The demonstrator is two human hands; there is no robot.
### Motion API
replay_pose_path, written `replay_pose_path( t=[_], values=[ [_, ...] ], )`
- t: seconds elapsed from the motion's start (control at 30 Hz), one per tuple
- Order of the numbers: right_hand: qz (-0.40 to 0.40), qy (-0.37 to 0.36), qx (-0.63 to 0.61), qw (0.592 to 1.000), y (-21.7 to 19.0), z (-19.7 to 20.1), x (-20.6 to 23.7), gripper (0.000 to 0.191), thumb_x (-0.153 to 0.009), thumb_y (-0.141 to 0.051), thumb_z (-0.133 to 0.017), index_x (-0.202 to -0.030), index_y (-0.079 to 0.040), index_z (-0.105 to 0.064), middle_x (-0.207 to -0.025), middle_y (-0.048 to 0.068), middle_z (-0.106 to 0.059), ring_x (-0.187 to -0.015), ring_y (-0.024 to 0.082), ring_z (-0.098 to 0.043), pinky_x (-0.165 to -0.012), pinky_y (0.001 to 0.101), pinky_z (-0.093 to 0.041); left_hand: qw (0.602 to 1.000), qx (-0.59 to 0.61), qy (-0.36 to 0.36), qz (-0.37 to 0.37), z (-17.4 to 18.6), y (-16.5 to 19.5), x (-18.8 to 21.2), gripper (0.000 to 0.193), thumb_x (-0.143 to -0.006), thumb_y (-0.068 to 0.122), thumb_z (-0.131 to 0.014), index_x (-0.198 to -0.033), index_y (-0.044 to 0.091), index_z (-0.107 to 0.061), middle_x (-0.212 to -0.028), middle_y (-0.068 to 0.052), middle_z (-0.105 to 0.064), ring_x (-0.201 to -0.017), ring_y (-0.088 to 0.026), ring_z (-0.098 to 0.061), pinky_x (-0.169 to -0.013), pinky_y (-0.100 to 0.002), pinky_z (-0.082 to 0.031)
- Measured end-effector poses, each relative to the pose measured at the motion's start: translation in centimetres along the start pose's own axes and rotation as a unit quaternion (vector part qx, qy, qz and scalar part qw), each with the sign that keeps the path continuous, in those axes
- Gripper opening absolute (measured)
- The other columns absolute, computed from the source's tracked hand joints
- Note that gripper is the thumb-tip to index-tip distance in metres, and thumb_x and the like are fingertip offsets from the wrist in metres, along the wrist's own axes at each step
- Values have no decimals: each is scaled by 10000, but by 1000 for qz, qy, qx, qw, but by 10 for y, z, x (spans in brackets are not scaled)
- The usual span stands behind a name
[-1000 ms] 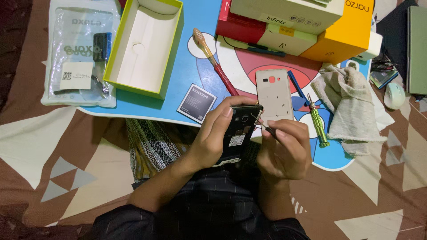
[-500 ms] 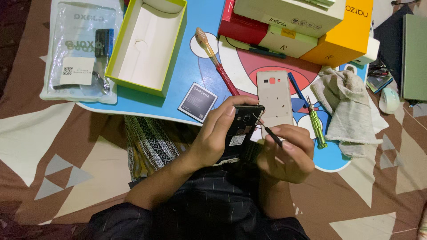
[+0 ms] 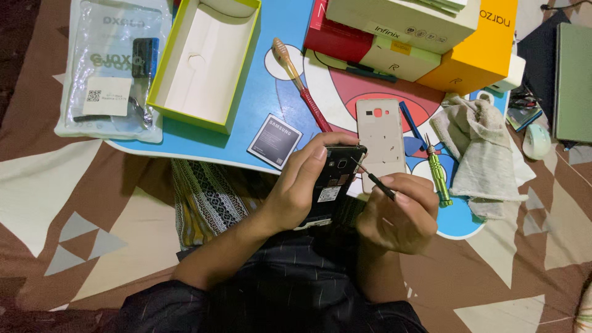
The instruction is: The person sits on a bed with a lap tray and works on a Samsung smartphone, using a screwdriver to unscrew and pry at the phone's back while holding it. Phone boxes, a battery, and packaging materials sit on the tray around them as they manipulate the phone's rear components.
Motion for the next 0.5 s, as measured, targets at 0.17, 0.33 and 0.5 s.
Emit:
replay_pose_path(
  t=[0.17,0.33,0.5],
  values=[
    [24,-22,26,999,-3,2,-1,336,-894,2,-718,-1152,-67,-514,-990,168,-613,-840,281,-659,-682,334,-544,1000,-3,1,1,0,-1,0,460,-1140,273,-283,-1395,-23,-526,-1178,-125,-676,-1082,-169,-668,-989,-325,-554],
    [-25,19,-3,1000,-4,-1,3,344,-951,39,-743,-1185,-60,-512,-1014,160,-630,-835,262,-642,-689,329,-547,1000,0,2,3,0,-1,0,458,-1132,264,-287,-1398,-25,-521,-1179,-125,-675,-1081,-170,-663,-982,-326,-553],
    [7,-10,21,1000,-3,3,-1,284,-956,8,-714,-1157,-66,-528,-1003,164,-624,-835,273,-653,-680,332,-547,1000,4,1,1,-1,-1,-1,459,-1135,264,-287,-1399,-28,-523,-1167,-128,-678,-1078,-173,-662,-979,-328,-550]
  ],
)
Point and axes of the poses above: each hand's wrist, its own x-axis away from the middle knuckle, its own z-axis out of the back of the hand, y = z × x, the point moved 3 cm from there along -x, towards the middle knuckle
